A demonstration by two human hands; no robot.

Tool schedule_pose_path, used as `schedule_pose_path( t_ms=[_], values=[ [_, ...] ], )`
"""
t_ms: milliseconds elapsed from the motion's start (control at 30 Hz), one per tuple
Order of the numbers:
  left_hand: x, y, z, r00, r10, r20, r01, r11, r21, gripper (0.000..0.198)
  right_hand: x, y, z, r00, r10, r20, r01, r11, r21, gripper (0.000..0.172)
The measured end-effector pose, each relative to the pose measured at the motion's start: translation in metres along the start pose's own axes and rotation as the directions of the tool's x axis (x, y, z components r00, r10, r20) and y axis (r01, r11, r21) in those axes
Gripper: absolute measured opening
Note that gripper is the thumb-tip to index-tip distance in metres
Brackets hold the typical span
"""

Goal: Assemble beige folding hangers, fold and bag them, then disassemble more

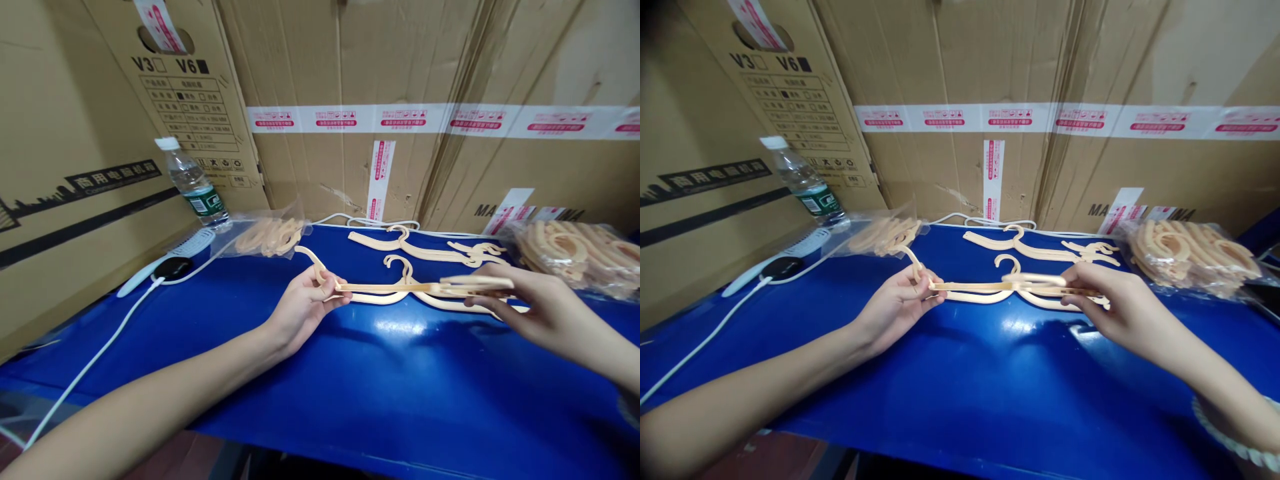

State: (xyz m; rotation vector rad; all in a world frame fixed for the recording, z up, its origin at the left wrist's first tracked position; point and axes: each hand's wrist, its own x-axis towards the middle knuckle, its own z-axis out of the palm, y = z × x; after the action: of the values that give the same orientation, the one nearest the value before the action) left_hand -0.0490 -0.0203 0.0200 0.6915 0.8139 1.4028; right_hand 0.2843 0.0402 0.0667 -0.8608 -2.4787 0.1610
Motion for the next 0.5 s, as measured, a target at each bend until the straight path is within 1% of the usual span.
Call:
schedule_pose_path(
  t_ms=[167,400,433,500],
  values=[
    [-0.001,0.000,0.000,1.000,-0.011,-0.015,0.011,1.000,0.018,0.019,-0.003,0.006,0.002,1.000,-0.019,0.019,0.019,1.000,0.004,0.009],
    [-0.003,-0.004,-0.001,0.998,0.044,-0.041,-0.041,0.997,0.061,0.021,0.000,-0.004,-0.001,0.999,0.002,0.049,-0.004,0.999,0.048,0.008],
    [-0.003,-0.005,-0.001,0.997,0.055,-0.053,-0.052,0.997,0.061,0.023,-0.001,-0.005,-0.001,0.998,0.012,0.054,-0.014,0.998,0.054,0.009],
    [-0.003,-0.004,0.000,0.994,0.080,-0.076,-0.076,0.995,0.058,0.025,-0.002,-0.006,0.001,0.996,0.086,0.018,-0.087,0.994,0.073,0.011]
  ],
)
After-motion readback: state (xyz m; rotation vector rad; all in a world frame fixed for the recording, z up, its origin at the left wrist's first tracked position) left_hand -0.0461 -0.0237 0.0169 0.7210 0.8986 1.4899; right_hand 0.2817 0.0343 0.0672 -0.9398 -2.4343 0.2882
